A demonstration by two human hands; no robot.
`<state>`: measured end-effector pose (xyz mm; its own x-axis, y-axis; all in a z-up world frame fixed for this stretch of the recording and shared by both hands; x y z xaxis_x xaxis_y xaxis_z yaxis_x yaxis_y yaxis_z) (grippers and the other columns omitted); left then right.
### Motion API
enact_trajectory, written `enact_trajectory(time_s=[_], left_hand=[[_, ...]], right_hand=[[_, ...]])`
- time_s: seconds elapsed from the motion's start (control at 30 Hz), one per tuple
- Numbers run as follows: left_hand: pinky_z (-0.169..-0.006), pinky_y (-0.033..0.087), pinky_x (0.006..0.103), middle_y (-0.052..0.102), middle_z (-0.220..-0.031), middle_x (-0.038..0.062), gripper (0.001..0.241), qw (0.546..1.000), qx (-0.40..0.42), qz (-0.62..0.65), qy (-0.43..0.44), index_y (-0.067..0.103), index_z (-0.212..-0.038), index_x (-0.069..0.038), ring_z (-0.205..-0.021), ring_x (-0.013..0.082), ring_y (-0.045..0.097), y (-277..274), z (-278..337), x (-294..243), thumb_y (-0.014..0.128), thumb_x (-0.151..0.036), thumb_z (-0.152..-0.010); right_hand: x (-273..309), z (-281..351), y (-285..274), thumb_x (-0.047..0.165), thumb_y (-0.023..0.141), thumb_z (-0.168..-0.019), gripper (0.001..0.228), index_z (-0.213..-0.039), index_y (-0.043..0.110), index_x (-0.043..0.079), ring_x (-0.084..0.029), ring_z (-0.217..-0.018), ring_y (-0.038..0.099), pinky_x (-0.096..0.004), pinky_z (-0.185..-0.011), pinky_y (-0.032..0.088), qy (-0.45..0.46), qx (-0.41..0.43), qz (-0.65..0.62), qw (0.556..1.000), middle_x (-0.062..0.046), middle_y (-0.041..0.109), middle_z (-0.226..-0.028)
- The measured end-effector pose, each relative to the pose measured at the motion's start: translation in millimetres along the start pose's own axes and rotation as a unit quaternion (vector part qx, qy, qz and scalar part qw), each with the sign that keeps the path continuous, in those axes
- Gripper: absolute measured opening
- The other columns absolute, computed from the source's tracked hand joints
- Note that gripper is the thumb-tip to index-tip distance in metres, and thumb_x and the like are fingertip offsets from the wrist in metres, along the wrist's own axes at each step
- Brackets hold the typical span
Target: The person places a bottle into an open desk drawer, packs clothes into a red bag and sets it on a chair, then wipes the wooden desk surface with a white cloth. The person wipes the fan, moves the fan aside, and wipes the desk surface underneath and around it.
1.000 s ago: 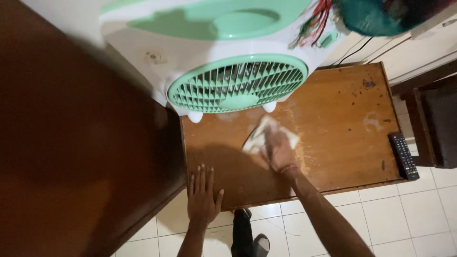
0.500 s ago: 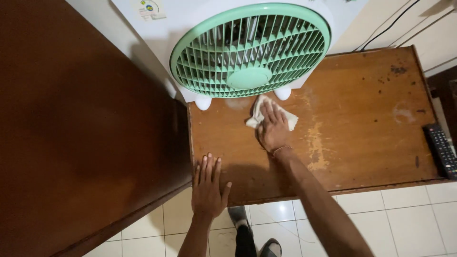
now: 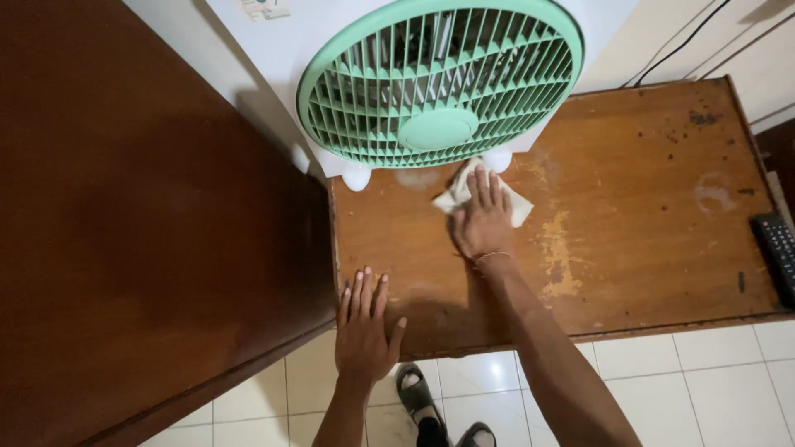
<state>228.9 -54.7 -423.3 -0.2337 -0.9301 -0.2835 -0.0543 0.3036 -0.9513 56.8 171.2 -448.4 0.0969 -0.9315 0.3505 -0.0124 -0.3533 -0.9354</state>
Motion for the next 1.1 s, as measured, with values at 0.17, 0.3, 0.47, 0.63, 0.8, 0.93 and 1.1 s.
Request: enact_trajectory(time_s=[0.17,0.3,0.47,0.63,0.8,0.93,1.1], left_hand=[[-0.125,0.011,0.0509,0.023,-0.166,0.022,0.073,1.0,-0.004,0.022,0.003,0.031,-0.157,-0.004,-0.154,0.0356,0.019,-1,5,-1,0.044,-0.048,-0.1],[-0.127,0.011,0.0507,0.023,-0.167,0.021,0.071,0.999,-0.035,0.021,0.015,0.03,-0.158,-0.004,-0.155,0.0355,0.019,1,5,1,0.042,-0.047,-0.103],[-0.125,0.011,0.0506,0.022,-0.167,0.02,0.072,1.0,-0.003,-0.003,-0.001,0.03,-0.159,-0.006,-0.155,0.0347,0.018,-2,3,-2,0.04,-0.049,-0.102],[-0.126,0.01,0.0512,0.021,-0.167,0.02,0.072,1.0,-0.013,0.0,0.007,0.03,-0.157,-0.005,-0.155,0.0353,0.018,4,5,3,0.041,-0.05,-0.102],[-0.125,0.01,0.0517,0.021,-0.166,0.02,0.072,1.0,-0.017,-0.004,0.007,0.031,-0.157,-0.006,-0.154,0.036,0.019,4,3,3,0.045,-0.049,-0.101],[-0.127,0.01,0.0512,0.022,-0.167,0.02,0.072,1.0,-0.01,0.029,0.003,0.031,-0.157,-0.005,-0.155,0.0357,0.019,-3,5,2,0.049,-0.046,-0.101],[-0.127,0.009,0.051,0.023,-0.167,0.021,0.072,1.0,0.0,0.02,-0.004,0.031,-0.157,-0.006,-0.155,0.0349,0.018,-2,3,3,0.048,-0.046,-0.1]], right_hand=[[28,13,8,0.036,0.049,-0.096,0.057,-0.144,0.058,0.007,-0.034,-0.155,0.026,-0.054,-0.124,0.023,-0.27,0.036,0.0,0.962,-0.01,0.028,-0.17],[12,-6,31,0.037,0.045,-0.104,0.047,-0.142,0.056,0.011,-0.031,-0.16,0.026,-0.049,-0.13,0.023,-0.22,0.06,0.075,0.971,-0.01,0.028,-0.173],[79,-1,-2,0.027,0.051,-0.095,0.065,-0.157,0.039,0.013,-0.037,-0.134,0.049,-0.051,-0.109,0.041,0.046,0.095,0.004,0.994,-0.021,0.049,-0.149],[56,7,52,0.03,0.057,-0.095,0.054,-0.146,0.051,0.015,-0.027,-0.136,0.052,-0.045,-0.116,0.043,-0.165,0.036,-0.121,0.978,-0.011,0.057,-0.151],[52,-13,47,0.032,0.056,-0.092,0.048,-0.134,0.06,0.007,-0.025,-0.14,0.048,-0.043,-0.119,0.042,0.024,-0.093,-0.074,0.993,-0.008,0.056,-0.155],[76,-12,46,0.039,0.053,-0.098,0.038,-0.118,0.061,0.008,-0.033,-0.149,0.038,-0.052,-0.118,0.031,-0.141,-0.096,0.062,0.983,-0.014,0.049,-0.159],[80,-10,-9,0.04,0.056,-0.095,0.06,-0.149,0.05,0.014,-0.03,-0.145,0.041,-0.056,-0.12,0.024,-0.222,0.048,0.003,0.974,-0.008,0.05,-0.154]])
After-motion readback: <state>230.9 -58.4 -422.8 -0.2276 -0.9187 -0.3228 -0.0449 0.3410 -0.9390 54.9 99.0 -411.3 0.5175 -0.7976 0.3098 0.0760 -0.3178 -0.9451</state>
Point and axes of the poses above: each hand's wrist, its own z-axis away from the middle knuckle, its own y-axis out of the palm, x = y × z, the point moved 4 cm from there along -z, towards the middle knuckle
